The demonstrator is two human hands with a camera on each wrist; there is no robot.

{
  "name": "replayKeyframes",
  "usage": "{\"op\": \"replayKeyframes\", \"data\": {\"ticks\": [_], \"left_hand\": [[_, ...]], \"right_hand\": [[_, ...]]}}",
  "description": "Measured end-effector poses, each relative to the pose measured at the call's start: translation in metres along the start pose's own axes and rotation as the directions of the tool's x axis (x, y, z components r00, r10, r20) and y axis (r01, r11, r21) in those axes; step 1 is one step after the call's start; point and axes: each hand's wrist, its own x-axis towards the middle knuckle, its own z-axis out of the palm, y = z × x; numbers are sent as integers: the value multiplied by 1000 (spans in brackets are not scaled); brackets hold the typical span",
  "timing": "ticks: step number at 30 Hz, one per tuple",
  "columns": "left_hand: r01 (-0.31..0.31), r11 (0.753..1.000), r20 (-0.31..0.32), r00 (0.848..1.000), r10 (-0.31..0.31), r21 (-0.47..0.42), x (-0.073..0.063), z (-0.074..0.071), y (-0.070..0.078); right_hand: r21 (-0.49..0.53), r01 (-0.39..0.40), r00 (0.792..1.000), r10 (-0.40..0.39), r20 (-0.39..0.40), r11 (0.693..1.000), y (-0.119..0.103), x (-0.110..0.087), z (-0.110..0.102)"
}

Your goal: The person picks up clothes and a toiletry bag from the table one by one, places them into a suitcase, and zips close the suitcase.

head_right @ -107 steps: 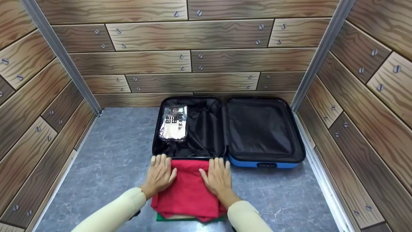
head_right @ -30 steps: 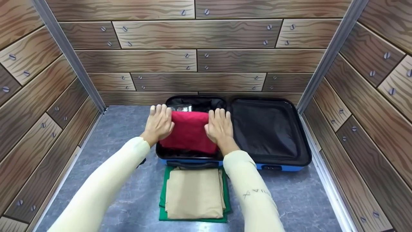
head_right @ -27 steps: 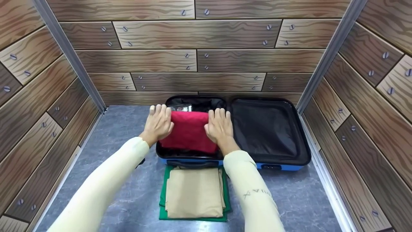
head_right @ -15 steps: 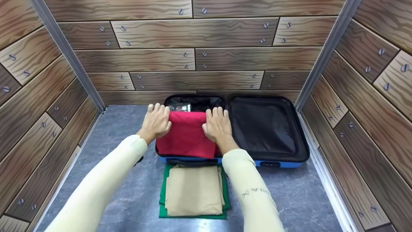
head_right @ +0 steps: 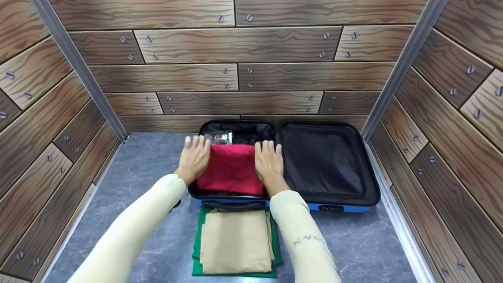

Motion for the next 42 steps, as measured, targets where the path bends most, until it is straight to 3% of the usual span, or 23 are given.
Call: {"op": "replayKeyframes", "data": {"ticks": [3,6,14,16,20,31,34,39,42], "left_hand": [[91,996,-109,990,-88,23,-2,1,1],[135,990,-147,981,-129,32,-4,1,0],[123,992,-5,992,-123,-9,-16,4,-2],[111,993,15,994,-111,-37,-25,6,-1],[108,989,-4,994,-109,-104,-49,15,2],[138,948,-126,975,-180,-286,-114,40,33],[130,939,-143,973,-183,-318,-131,45,44],[74,937,-164,977,-138,-342,-163,60,70],[43,940,-203,972,-117,-338,-179,71,88]], "right_hand": [[9,-36,999,36,-23,999,-1,-1,0],[23,-41,999,42,-23,999,-2,-2,1],[40,-45,998,43,38,998,-5,-14,7],[43,-38,998,35,52,998,-8,-22,10],[64,-19,998,15,53,998,-14,-42,20],[140,51,992,-35,-121,989,-27,-108,58],[150,77,979,-46,-197,986,-31,-124,70],[120,140,930,-89,-357,983,-41,-153,91],[118,155,921,-100,-377,981,-51,-168,103]]}}
